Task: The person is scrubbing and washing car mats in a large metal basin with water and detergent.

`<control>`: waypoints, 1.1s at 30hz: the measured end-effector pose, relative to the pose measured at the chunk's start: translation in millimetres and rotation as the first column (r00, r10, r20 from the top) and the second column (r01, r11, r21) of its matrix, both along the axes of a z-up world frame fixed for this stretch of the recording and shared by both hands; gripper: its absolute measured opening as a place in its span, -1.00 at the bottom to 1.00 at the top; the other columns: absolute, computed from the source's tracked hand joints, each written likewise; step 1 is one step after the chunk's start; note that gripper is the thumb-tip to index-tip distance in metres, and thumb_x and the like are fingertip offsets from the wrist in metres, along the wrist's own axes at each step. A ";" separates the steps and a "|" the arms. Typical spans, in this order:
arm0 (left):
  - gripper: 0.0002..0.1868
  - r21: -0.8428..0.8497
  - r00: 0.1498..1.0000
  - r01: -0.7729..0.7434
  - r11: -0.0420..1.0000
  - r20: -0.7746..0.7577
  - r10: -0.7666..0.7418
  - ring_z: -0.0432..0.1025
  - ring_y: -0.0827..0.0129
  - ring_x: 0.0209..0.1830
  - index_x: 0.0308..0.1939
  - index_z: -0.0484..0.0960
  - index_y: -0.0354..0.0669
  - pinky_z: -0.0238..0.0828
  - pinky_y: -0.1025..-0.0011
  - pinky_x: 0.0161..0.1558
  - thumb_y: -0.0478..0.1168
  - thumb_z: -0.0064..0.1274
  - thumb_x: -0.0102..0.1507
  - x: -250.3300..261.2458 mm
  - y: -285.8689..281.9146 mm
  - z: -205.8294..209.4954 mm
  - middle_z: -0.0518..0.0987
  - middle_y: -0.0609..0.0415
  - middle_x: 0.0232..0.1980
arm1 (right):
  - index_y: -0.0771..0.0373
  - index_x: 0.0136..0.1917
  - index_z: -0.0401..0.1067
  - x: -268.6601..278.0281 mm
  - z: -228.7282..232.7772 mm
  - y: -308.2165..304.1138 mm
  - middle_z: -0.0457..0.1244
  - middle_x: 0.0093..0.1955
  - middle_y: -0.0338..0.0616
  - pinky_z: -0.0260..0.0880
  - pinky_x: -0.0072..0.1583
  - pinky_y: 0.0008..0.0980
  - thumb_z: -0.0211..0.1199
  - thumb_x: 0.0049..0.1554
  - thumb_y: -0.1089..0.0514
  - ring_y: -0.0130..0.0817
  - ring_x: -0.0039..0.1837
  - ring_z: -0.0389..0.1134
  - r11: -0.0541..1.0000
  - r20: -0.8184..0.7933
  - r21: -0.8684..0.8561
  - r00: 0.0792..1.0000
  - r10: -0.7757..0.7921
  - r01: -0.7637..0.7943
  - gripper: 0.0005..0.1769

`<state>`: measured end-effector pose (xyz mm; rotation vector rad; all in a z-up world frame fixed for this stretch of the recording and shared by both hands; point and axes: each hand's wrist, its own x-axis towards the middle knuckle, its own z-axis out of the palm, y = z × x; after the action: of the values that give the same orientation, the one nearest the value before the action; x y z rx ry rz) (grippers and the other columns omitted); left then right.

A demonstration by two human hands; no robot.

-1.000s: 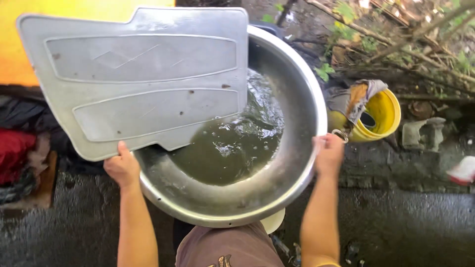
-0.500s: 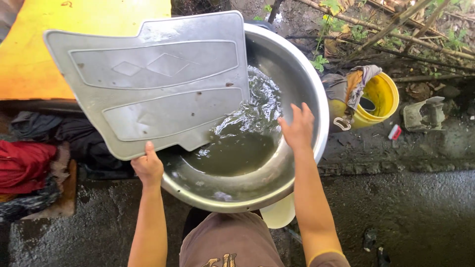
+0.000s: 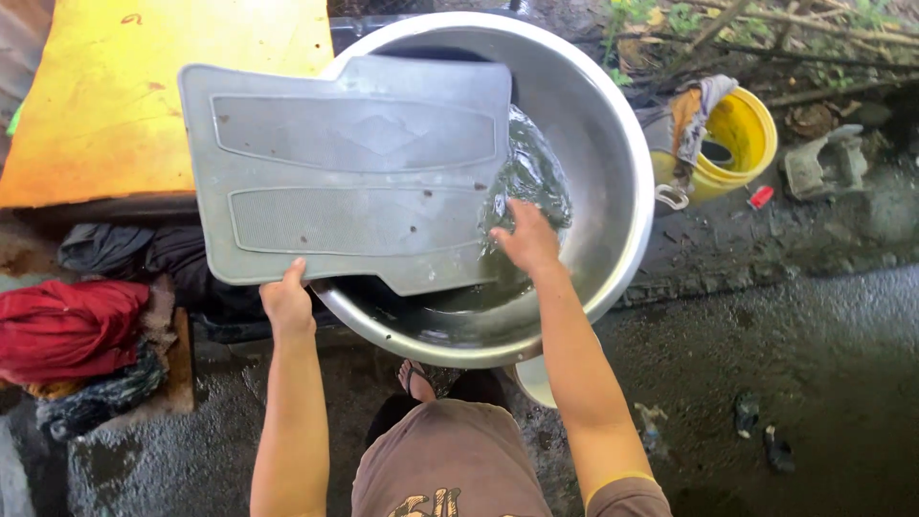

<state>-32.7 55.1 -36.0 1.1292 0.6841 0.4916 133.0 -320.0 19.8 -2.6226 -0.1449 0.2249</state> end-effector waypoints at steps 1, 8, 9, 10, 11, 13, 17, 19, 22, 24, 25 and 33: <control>-0.57 0.000 1.000 0.015 1.000 0.003 -0.015 0.49 0.15 0.20 0.28 0.45 -0.63 0.40 0.23 0.28 -0.41 0.03 0.36 3.5 -7.1 23.4 0.57 -0.13 0.23 | 0.11 0.52 0.21 -9.1 10.2 7.8 0.15 0.52 0.01 0.23 0.45 -0.05 0.41 0.07 -0.15 0.01 0.52 0.17 1.000 0.003 0.000 1.000 -0.015 0.015 -0.15; -0.59 -0.250 0.999 -0.002 0.968 -0.039 -0.008 0.63 0.03 -0.19 0.23 0.36 -0.56 0.66 0.09 -0.26 -0.32 -0.11 0.37 28.2 -59.9 132.4 0.58 -0.29 0.03 | 0.00 0.56 0.16 -81.1 39.4 46.6 0.04 0.55 0.12 0.14 0.35 0.04 0.60 -0.24 -0.23 0.07 0.45 0.11 0.896 -0.204 -0.072 0.886 0.417 -0.439 0.19; -0.58 -0.257 1.000 -0.018 0.966 -0.010 0.016 0.65 0.03 -0.18 0.24 0.34 -0.57 0.69 0.07 -0.23 -0.30 -0.12 0.37 32.6 -67.4 148.6 0.60 -0.30 0.03 | 0.03 0.53 0.21 -88.3 40.3 52.2 0.13 0.49 0.12 0.21 0.30 0.07 0.55 -0.18 -0.18 0.05 0.39 0.20 0.918 -0.047 -0.132 0.928 0.371 -0.374 0.07; -0.58 -0.255 1.000 -0.008 0.967 -0.008 0.007 0.65 0.03 -0.18 0.24 0.34 -0.57 0.69 0.07 -0.23 -0.30 -0.12 0.37 37.8 -70.2 154.1 0.60 -0.30 0.03 | 0.03 0.53 0.21 -90.6 28.0 47.0 0.13 0.49 0.12 0.21 0.30 0.07 0.55 -0.18 -0.18 0.05 0.39 0.20 0.922 -0.044 -0.131 0.931 0.362 -0.364 0.07; -0.58 -0.265 0.999 0.023 0.964 0.041 -0.013 0.64 0.03 -0.16 0.26 0.33 -0.51 0.68 0.08 -0.23 -0.33 -0.13 0.36 43.2 -73.6 159.7 0.58 -0.30 0.07 | 0.05 0.48 0.28 -92.7 15.6 41.3 0.24 0.39 0.01 0.32 0.21 0.02 0.42 -0.09 0.00 0.01 0.31 0.30 0.949 0.042 -0.068 0.949 0.312 -0.309 -0.13; -0.58 -0.269 0.995 0.067 0.961 0.093 -0.043 0.63 0.03 -0.14 0.29 0.33 -0.46 0.67 0.09 -0.23 -0.35 -0.13 0.35 55.9 -84.9 176.1 0.56 -0.29 0.12 | 0.08 0.43 0.34 -87.1 1.6 29.8 0.35 0.29 -0.10 0.43 0.12 -0.03 0.29 0.00 0.19 -0.03 0.23 0.40 0.970 0.131 0.003 0.962 0.241 -0.244 -0.30; -0.42 -0.152 0.976 0.117 0.981 0.202 -0.085 0.52 0.05 0.14 0.39 0.17 -0.12 0.57 0.07 -0.01 -0.47 -0.08 0.32 88.8 -118.3 203.8 0.42 -0.17 0.34 | 0.15 0.07 0.47 -54.2 35.7 -7.2 0.39 -0.02 0.01 0.43 0.01 0.02 0.23 0.05 0.27 0.07 0.01 0.42 0.989 0.394 0.096 0.917 0.067 -0.113 -0.72; -0.37 -0.164 0.956 0.142 0.976 0.277 -0.093 0.46 0.09 0.24 0.42 0.18 -0.11 0.53 0.08 0.07 -0.53 -0.04 0.31 104.8 -137.1 223.5 0.38 -0.13 0.39 | 0.20 -0.02 0.46 -32.2 74.5 -33.4 0.39 -0.07 0.07 0.42 -0.01 0.04 0.23 0.01 0.27 0.12 -0.02 0.41 0.990 0.456 0.122 0.890 0.013 -0.077 -0.78; -0.37 0.026 0.780 0.330 0.944 0.555 -0.288 0.39 0.19 0.49 0.49 0.21 -0.23 0.40 0.22 0.56 -0.58 -0.07 0.36 119.8 -174.5 277.0 0.40 -0.06 0.46 | 0.18 -0.02 0.48 -2.8 146.7 -86.4 0.39 -0.08 0.05 0.48 0.06 -0.06 0.17 0.08 0.38 0.07 -0.01 0.45 0.996 0.627 0.079 0.779 -0.016 -0.043 -0.78; -0.44 0.090 0.657 0.403 0.911 0.665 -0.356 0.44 0.21 0.38 0.49 0.27 -0.27 0.42 0.29 0.42 -0.54 -0.02 0.42 131.7 -200.2 306.0 0.45 -0.13 0.36 | 0.28 0.14 0.48 9.5 200.8 -128.2 0.39 0.06 0.10 0.51 0.09 -0.15 0.26 0.05 0.38 0.03 0.03 0.48 1.000 0.821 0.004 0.571 -0.001 -0.005 -0.65; -0.44 0.090 0.648 0.416 0.905 0.669 -0.364 0.44 0.21 0.38 0.49 0.27 -0.27 0.42 0.29 0.42 -0.54 -0.02 0.42 141.1 -215.8 313.6 0.45 -0.13 0.36 | 0.28 0.14 0.48 9.1 220.2 -148.4 0.39 0.06 0.10 0.51 0.09 -0.15 0.26 0.05 0.38 0.03 0.03 0.48 1.000 0.824 0.002 0.566 -0.007 0.010 -0.65; -0.69 0.244 0.781 0.483 0.841 0.313 -0.540 0.55 0.49 -0.26 0.01 0.34 -0.17 0.62 0.47 -0.27 -0.32 0.03 0.22 177.6 -352.4 326.6 0.52 0.17 -0.11 | 0.06 0.21 0.55 -33.8 256.0 -288.3 0.42 0.12 -0.09 0.40 0.08 0.00 0.27 0.04 0.30 0.04 0.12 0.41 0.894 0.454 -0.339 0.883 -0.118 0.294 -0.55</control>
<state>145.0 -297.3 290.6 1.2634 -0.0128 0.2721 99.2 -608.4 275.7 -3.0307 0.0520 -0.4481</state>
